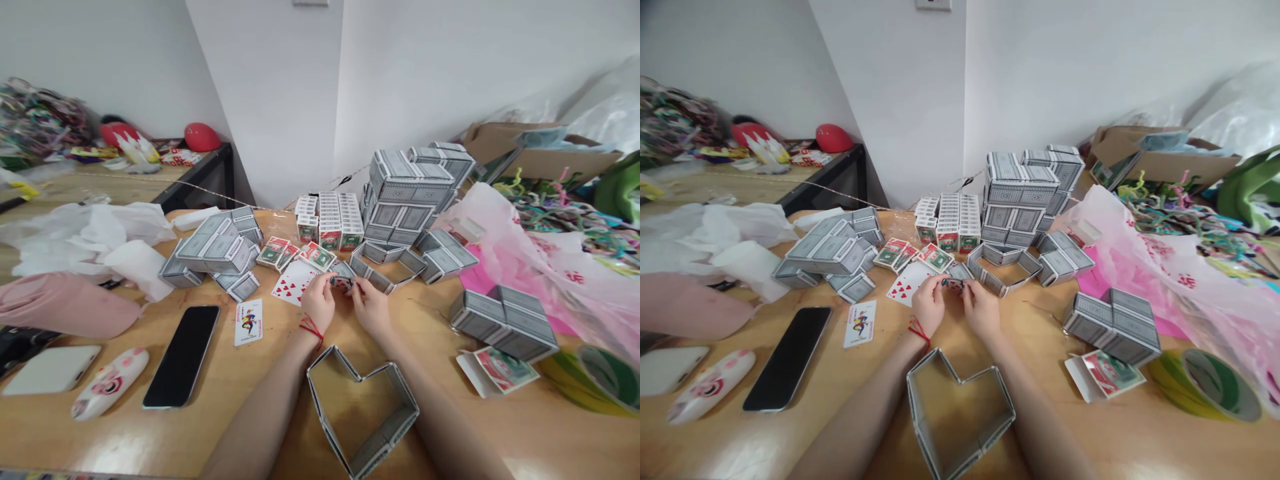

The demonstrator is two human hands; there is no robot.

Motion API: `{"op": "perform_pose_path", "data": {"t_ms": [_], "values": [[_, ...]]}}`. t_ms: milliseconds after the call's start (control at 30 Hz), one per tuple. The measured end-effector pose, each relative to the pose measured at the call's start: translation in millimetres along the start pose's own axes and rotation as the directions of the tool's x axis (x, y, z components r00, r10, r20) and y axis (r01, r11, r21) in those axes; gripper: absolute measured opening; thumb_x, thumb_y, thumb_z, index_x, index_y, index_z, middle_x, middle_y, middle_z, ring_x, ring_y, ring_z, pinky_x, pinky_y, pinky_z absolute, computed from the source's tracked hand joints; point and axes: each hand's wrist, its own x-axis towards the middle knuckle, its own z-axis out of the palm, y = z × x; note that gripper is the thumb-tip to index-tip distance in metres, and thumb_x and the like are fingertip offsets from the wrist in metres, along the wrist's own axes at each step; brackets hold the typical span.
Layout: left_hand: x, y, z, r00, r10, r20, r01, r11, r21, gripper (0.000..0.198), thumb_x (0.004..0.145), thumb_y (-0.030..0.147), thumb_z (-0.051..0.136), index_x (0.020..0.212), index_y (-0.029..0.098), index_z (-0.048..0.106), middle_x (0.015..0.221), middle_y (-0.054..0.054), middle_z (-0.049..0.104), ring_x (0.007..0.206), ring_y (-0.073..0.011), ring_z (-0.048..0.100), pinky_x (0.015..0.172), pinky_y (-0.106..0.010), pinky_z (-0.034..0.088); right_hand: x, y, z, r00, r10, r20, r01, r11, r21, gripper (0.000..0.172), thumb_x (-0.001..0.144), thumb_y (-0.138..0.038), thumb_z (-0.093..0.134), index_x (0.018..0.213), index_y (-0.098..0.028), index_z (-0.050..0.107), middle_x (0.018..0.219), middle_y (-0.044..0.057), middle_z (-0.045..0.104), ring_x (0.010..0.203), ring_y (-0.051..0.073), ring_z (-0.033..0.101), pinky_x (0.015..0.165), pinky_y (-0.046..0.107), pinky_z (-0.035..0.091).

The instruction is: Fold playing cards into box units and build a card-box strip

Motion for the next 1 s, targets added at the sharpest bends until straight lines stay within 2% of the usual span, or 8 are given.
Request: {"op": "perform_pose_path", "data": {"t_ms": [167, 300, 433, 533, 633, 867, 933, 1000], "values": [[-0.2, -3.1, 3.7, 0.997, -0.076, 0.032, 0.078, 0.994, -0.075, 0.017, 0.081, 0.019, 0.05, 0.096, 0.017, 0.057, 0.09, -0.006, 0.065, 0.082, -0.0154, 0.061, 0.073, -0.029, 0.05, 0.7, -3.9, 0.1, 0.994, 0.11, 0.028, -0.113, 0.978, 0.177, 0.027, 0.084, -0.035, 0.04, 0.097, -0.019, 0.058, 0.059, 0.001, 0.064, 0.053, 0.016, 0.061, 0.054, 0.027, 0.05], [-0.2, -5.8, 7.5, 0.98, -0.174, 0.094, 0.188, 0.967, -0.17, 0.023, 0.077, 0.021, 0.055, 0.1, 0.017, 0.055, 0.089, -0.007, 0.065, 0.077, -0.0152, 0.062, 0.067, -0.027, 0.051, 5.1, -9.1, 0.3, 0.972, 0.231, 0.037, -0.227, 0.889, 0.397, 0.025, 0.084, -0.04, 0.041, 0.092, -0.019, 0.053, 0.052, -0.001, 0.06, 0.046, 0.016, 0.058, 0.05, 0.028, 0.049], [2.8, -4.7, 9.8, 0.927, -0.323, 0.191, 0.374, 0.844, -0.384, 0.028, 0.074, 0.02, 0.057, 0.101, 0.015, 0.054, 0.083, -0.006, 0.064, 0.066, -0.013, 0.061, 0.055, -0.024, 0.05, 9.6, -12.7, -0.2, 0.947, 0.316, 0.049, -0.288, 0.776, 0.561, 0.023, 0.082, -0.044, 0.045, 0.08, -0.02, 0.046, 0.052, -0.002, 0.059, 0.042, 0.014, 0.056, 0.049, 0.028, 0.049], [6.1, -2.9, 9.3, 0.877, -0.412, 0.249, 0.479, 0.696, -0.535, 0.027, 0.072, 0.02, 0.057, 0.099, 0.013, 0.054, 0.074, -0.003, 0.062, 0.058, -0.011, 0.058, 0.051, -0.023, 0.049, 10.6, -14.6, -0.4, 0.939, 0.339, 0.057, -0.307, 0.753, 0.583, 0.028, 0.08, -0.047, 0.048, 0.073, -0.021, 0.043, 0.048, -0.003, 0.055, 0.04, 0.013, 0.054, 0.045, 0.026, 0.047], [8.8, -2.2, 6.9, 0.843, -0.483, 0.239, 0.518, 0.605, -0.604, 0.024, 0.068, 0.021, 0.059, 0.091, 0.014, 0.054, 0.068, 0.001, 0.059, 0.054, -0.0084, 0.055, 0.052, -0.022, 0.047, 10.5, -16.3, -0.4, 0.936, 0.345, 0.064, -0.316, 0.749, 0.583, 0.031, 0.077, -0.051, 0.05, 0.071, -0.021, 0.043, 0.045, -0.005, 0.052, 0.039, 0.013, 0.053, 0.042, 0.025, 0.045], [10.0, -2.8, 4.1, 0.815, -0.517, 0.263, 0.555, 0.564, -0.612, 0.016, 0.065, 0.025, 0.061, 0.074, 0.015, 0.052, 0.063, 0.003, 0.056, 0.053, -0.0075, 0.052, 0.054, -0.022, 0.044, 11.1, -13.2, -3.1, 0.935, 0.333, 0.125, -0.34, 0.737, 0.584, 0.032, 0.077, -0.05, 0.05, 0.07, -0.02, 0.049, 0.045, -0.004, 0.054, 0.039, 0.013, 0.053, 0.042, 0.024, 0.043], [9.4, -3.1, 4.8, 0.82, -0.506, 0.267, 0.553, 0.581, -0.598, 0.014, 0.065, 0.023, 0.06, 0.073, 0.015, 0.052, 0.063, 0.003, 0.056, 0.053, -0.0075, 0.052, 0.053, -0.021, 0.043, 11.8, -10.1, -3.4, 0.94, 0.323, 0.111, -0.328, 0.76, 0.561, 0.031, 0.077, -0.049, 0.049, 0.076, -0.018, 0.054, 0.051, -0.002, 0.057, 0.042, 0.013, 0.052, 0.041, 0.024, 0.041], [8.5, -3.7, 5.9, 0.833, -0.475, 0.283, 0.543, 0.606, -0.581, 0.011, 0.065, 0.021, 0.059, 0.072, 0.015, 0.053, 0.063, 0.002, 0.057, 0.053, -0.0076, 0.052, 0.053, -0.021, 0.042, 13.0, -6.4, -3.6, 0.948, 0.317, 0.042, -0.288, 0.791, 0.539, 0.034, 0.076, -0.045, 0.052, 0.095, -0.017, 0.057, 0.064, 0.001, 0.062, 0.049, 0.013, 0.053, 0.043, 0.023, 0.041]]}}
